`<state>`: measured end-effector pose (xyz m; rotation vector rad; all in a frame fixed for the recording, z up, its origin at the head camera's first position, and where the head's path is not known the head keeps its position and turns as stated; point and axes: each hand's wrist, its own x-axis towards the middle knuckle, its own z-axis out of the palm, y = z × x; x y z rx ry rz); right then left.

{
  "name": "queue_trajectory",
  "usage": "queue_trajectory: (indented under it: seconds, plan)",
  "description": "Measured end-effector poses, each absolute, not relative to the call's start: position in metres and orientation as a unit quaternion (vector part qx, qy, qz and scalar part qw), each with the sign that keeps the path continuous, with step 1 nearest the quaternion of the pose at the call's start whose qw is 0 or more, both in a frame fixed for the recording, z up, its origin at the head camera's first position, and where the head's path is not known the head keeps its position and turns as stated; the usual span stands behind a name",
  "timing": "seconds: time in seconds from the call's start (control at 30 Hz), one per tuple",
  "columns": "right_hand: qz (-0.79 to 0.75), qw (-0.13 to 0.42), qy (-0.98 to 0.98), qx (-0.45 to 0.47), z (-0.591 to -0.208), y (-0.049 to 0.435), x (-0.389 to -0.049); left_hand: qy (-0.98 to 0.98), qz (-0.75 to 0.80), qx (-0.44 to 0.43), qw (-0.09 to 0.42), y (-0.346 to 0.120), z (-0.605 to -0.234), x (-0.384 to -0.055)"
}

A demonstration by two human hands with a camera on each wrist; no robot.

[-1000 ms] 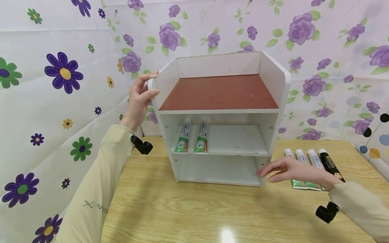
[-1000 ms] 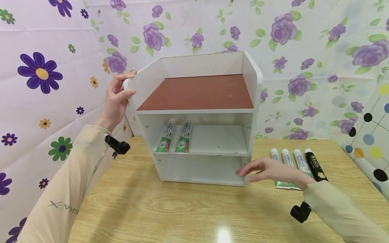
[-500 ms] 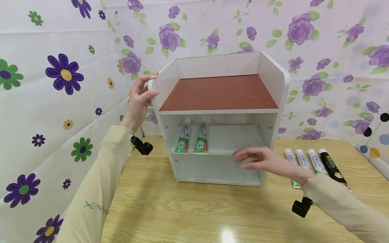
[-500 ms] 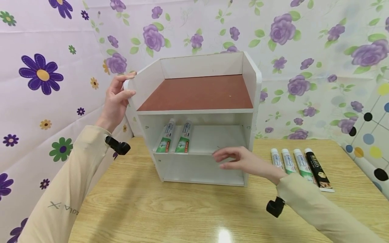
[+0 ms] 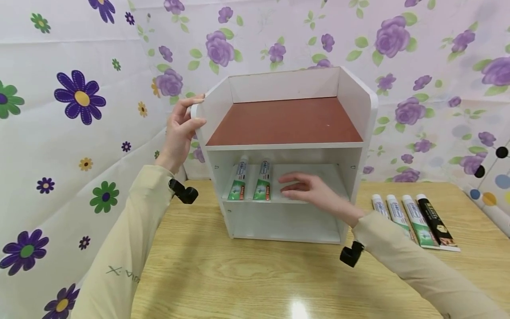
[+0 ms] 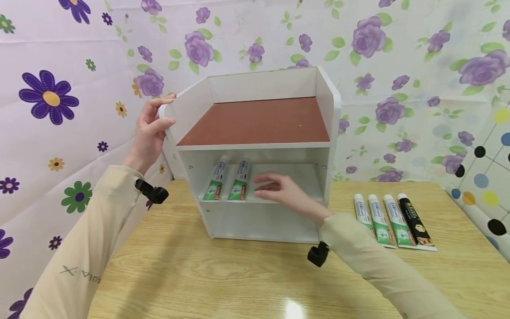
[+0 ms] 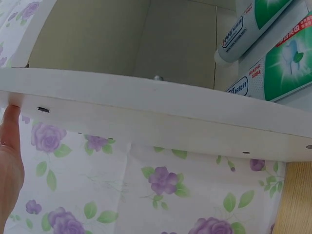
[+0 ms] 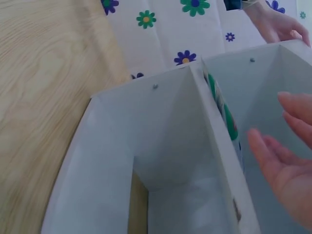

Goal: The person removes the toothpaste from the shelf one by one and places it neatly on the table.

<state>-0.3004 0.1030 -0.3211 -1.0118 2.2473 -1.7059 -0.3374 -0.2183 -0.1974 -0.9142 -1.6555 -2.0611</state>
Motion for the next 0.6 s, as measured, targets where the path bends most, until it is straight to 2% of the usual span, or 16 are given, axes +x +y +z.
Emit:
queue_trajectory:
  seconds: [0.37, 0.6]
  plan:
    - [-0.538, 0.041, 0.781, -0.313, -0.316, 0.073, -0.313, -0.588, -0.725, -0.316, 0.171, -0.217, -0.197, -0.336]
    - [-0.503, 0.048, 0.816, -0.282, -0.315, 0.056, -0.321, -0.588, -0.725, -0.316, 0.17, -0.218, -0.198, -0.336]
